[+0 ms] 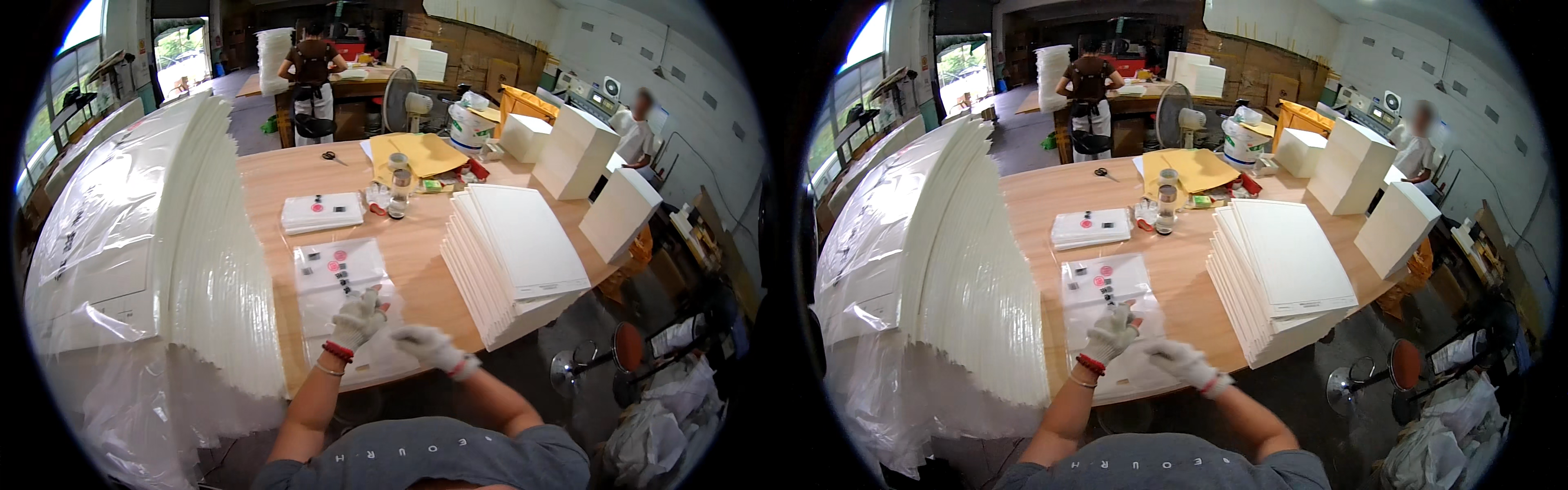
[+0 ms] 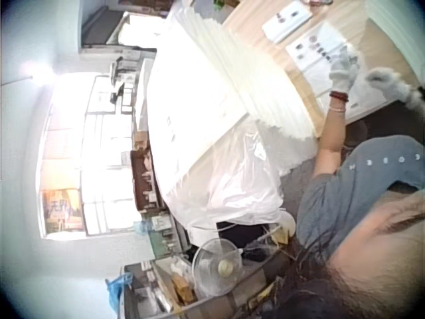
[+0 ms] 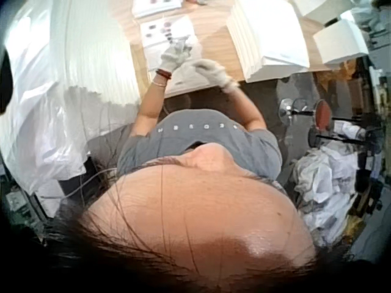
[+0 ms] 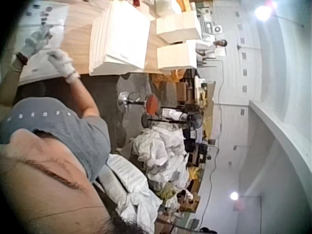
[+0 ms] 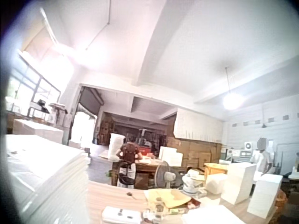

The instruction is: The person repeatedly picks up white paper documents from a stack on the table, places each into a clear plastic sleeve, and sets the packaged item aside. The process is repeated continuously throughout the clip.

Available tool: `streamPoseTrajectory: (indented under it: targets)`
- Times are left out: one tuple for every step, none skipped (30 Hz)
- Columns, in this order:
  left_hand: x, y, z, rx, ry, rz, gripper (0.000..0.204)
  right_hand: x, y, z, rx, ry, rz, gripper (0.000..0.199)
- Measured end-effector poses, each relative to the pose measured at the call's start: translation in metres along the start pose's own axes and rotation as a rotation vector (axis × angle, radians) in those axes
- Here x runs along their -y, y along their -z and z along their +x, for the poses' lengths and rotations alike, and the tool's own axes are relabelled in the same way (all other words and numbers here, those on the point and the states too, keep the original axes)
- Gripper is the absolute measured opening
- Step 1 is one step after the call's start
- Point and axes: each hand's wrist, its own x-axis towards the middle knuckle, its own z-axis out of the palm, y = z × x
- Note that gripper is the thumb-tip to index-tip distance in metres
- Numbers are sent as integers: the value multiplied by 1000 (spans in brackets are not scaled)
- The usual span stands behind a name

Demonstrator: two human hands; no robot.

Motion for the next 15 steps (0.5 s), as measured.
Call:
streamPoseTrajectory:
  targets:
    - [6, 1, -6, -116, -114, 93, 39, 23, 39, -10, -15, 24, -69, 21]
    - [8, 3, -10, -229, -232, 186, 40, 26, 78, -23, -133, 184, -154, 21]
    - [1, 12, -10, -295, -268, 197, 43, 41, 117, -34, -202, 53, -220, 27]
    - [-6, 19, -12, -304, -252, 178, 43, 54, 146, -35, -350, 270, -656, 41]
    - [-13, 24, -14, -314, -241, 155, 43, 65, 171, -35, -370, 257, -869, 46]
    - [-17, 29, -16, -329, -224, 134, 43, 61, 184, -39, -373, 232, -960, 49]
    - [-22, 31, -18, -358, -255, 135, 41, 57, 196, -44, -372, 205, -1050, 52]
    - [-29, 32, -19, -324, -269, 30, 39, 39, 203, -52, -373, 156, -1025, 53]
    - [-35, 31, -23, -301, -271, -69, 37, 30, 209, -51, -363, 123, -995, 54]
    - [-41, 28, -26, -275, -275, -168, 35, 25, 216, -53, -345, 44, -903, 52]
    - [-47, 18, -28, -216, -285, -310, 33, 25, 221, -54, -329, -36, -812, 50]
    - [-51, 5, -33, -152, -290, -450, 31, 23, 224, -56, -309, -117, -716, 48]
    - [-59, -6, -35, -84, -296, -591, 29, 19, 231, -56, -301, -76, -746, 44]
    - [-77, -8, -34, 180, -129, -602, 29, 15, 237, -57, -296, -41, -773, 40]
    - [-95, -9, -33, 430, 43, -604, 28, 14, 240, -55, -285, 4, -802, 36]
